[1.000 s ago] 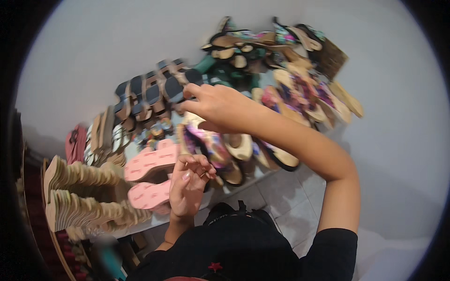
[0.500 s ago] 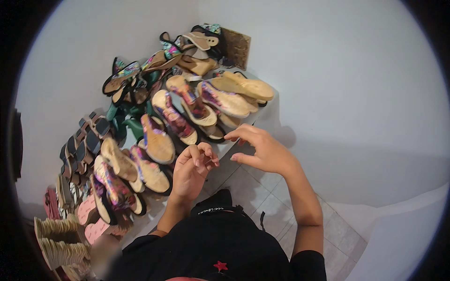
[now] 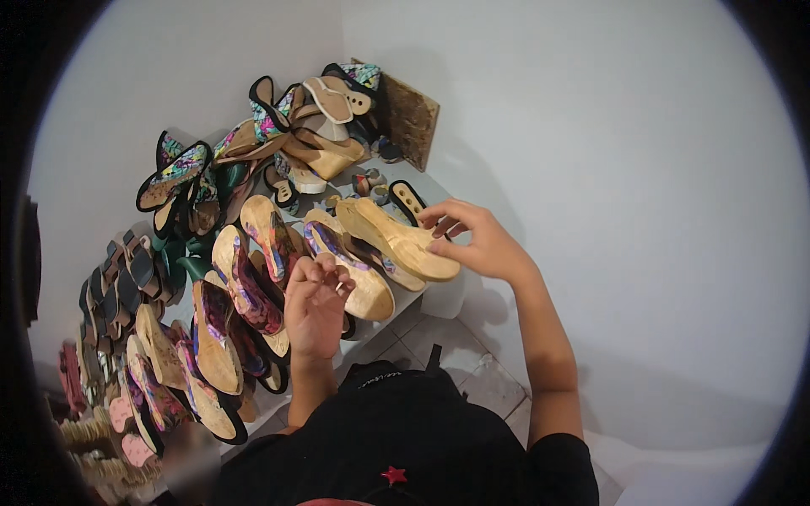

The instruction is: Organizing and inspecting various shoe heels and soles on a workbench.

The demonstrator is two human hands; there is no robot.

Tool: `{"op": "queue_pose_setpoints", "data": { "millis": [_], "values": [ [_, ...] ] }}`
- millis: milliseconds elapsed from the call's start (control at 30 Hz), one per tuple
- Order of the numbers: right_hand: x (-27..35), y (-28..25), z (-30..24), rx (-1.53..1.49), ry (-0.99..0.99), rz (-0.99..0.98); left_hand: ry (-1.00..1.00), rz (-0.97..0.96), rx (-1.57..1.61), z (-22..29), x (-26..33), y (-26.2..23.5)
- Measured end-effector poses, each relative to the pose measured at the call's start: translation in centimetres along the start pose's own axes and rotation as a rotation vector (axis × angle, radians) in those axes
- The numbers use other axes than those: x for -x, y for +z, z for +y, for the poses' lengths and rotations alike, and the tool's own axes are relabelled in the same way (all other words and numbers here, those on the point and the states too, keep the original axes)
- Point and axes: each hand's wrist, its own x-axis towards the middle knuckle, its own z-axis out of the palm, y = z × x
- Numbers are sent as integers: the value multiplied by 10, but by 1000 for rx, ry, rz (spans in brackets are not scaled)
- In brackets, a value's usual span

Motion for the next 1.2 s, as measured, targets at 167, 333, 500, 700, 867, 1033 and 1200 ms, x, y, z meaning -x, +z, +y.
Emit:
{"op": "queue_pose_setpoints", "data": {
  "millis": [167,333,500,700,867,1033,1200],
  "values": [
    [-75,-21,102,-143,138,-100,176,88,-138,-6,-23,0],
    [-165,-4,213,-72,130,-184,310,227,-298,-31,-29,17],
    [-264,50,306,207,-57,-340,414,405,-401,-70,-49,46],
    [-310,97,321,558,137,-709,501,589,-477,-102,-64,63],
    [-294,105,278,849,93,-743,550,734,-462,-121,-66,65],
    [-308,117,316,847,-50,-707,549,739,-446,-133,-79,69],
    [-302,106,299,861,-210,-686,553,756,-425,-137,-80,67]
  ]
}}
